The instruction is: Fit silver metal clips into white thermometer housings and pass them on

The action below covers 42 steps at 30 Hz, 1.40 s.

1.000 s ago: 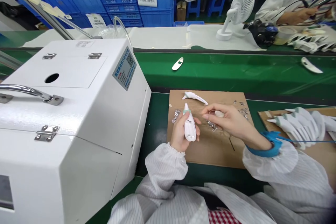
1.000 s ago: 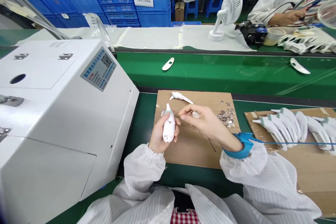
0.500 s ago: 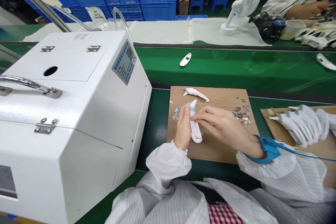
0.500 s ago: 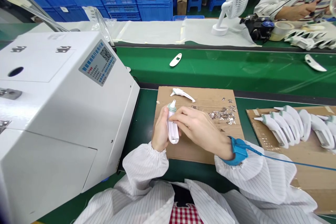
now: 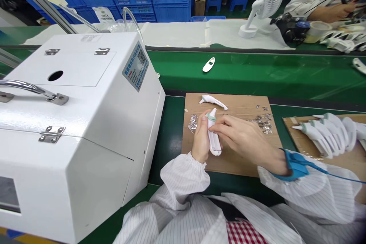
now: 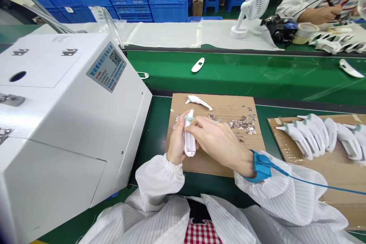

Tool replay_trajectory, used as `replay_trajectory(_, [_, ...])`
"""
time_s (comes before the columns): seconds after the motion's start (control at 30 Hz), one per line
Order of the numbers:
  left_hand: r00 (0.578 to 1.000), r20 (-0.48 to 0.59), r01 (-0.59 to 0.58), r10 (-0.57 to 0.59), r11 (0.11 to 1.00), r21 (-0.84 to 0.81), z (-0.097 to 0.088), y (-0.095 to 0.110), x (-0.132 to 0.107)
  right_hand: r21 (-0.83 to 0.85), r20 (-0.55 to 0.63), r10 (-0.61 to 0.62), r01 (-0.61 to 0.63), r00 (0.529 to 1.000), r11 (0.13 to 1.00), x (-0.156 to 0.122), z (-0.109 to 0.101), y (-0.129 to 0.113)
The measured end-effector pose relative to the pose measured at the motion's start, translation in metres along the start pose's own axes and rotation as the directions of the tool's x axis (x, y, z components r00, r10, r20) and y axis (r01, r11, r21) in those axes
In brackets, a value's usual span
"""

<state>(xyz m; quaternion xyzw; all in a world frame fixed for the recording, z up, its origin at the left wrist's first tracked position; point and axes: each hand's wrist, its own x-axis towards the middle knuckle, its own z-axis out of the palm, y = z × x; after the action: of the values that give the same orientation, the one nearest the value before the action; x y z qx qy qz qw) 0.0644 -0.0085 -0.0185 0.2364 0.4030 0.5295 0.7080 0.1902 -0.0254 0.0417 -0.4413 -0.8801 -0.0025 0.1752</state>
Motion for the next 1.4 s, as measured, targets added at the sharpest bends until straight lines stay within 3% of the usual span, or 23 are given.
replay_trajectory(0.1, [1.000,-0.018,0.020,-0.020,1.000,-0.023,0.003,0.003,-0.003,-0.005,0.002,-0.011,0.011,1.000,1.000,-0.001,0.004,-0.001])
replay_trajectory(0.2, [0.992,0.002,0.128,-0.128,0.987,-0.100,0.006,0.007,-0.006,0.006,0.001,-0.013,0.013,1.000,1.000,-0.002,0.009,-0.001])
replay_trajectory(0.33, [0.935,0.100,0.354,-0.342,0.923,-0.151,0.002,0.007,-0.004,0.300,-0.098,0.106,-0.072,0.989,0.951,-0.001,0.002,0.002])
replay_trajectory(0.4, [0.912,0.134,0.405,-0.388,0.905,-0.131,-0.002,0.003,-0.002,0.516,-0.228,0.310,-0.156,0.923,0.843,0.002,-0.012,0.003])
replay_trajectory(0.43, [0.906,0.141,0.416,-0.400,0.902,-0.114,-0.004,-0.001,-0.001,0.632,-0.299,0.425,-0.157,0.854,0.759,0.004,-0.019,0.002])
replay_trajectory(0.5, [0.895,0.128,0.439,-0.427,0.895,-0.079,-0.008,-0.011,-0.001,0.825,-0.372,0.599,-0.044,0.709,0.564,0.011,-0.030,-0.001])
replay_trajectory(0.53, [0.888,0.105,0.456,-0.449,0.888,-0.064,-0.009,-0.017,-0.002,0.880,-0.386,0.642,0.056,0.662,0.472,0.015,-0.033,-0.003])
replay_trajectory(0.63, [0.876,0.033,0.482,-0.481,0.875,-0.043,-0.011,-0.033,-0.004,0.913,-0.405,0.664,0.249,0.629,0.322,0.028,-0.025,-0.014])
replay_trajectory(0.83, [0.893,0.025,0.451,-0.450,0.892,-0.040,-0.008,-0.042,-0.005,0.922,-0.382,0.692,0.207,0.613,0.326,0.036,0.006,-0.020])
replay_trajectory(1.07, [0.908,-0.004,0.419,-0.420,0.907,-0.044,-0.008,-0.047,-0.006,0.922,-0.381,0.704,0.186,0.599,0.340,0.036,0.005,-0.017])
replay_trajectory(1.27, [0.914,-0.062,0.397,-0.401,0.915,-0.068,-0.007,-0.052,-0.004,0.888,-0.319,0.767,-0.106,0.557,0.447,0.030,0.006,-0.025])
replay_trajectory(1.4, [0.915,-0.106,0.379,-0.390,0.918,-0.115,-0.008,-0.053,-0.003,0.871,-0.337,0.724,-0.093,0.603,0.483,0.025,0.011,-0.030])
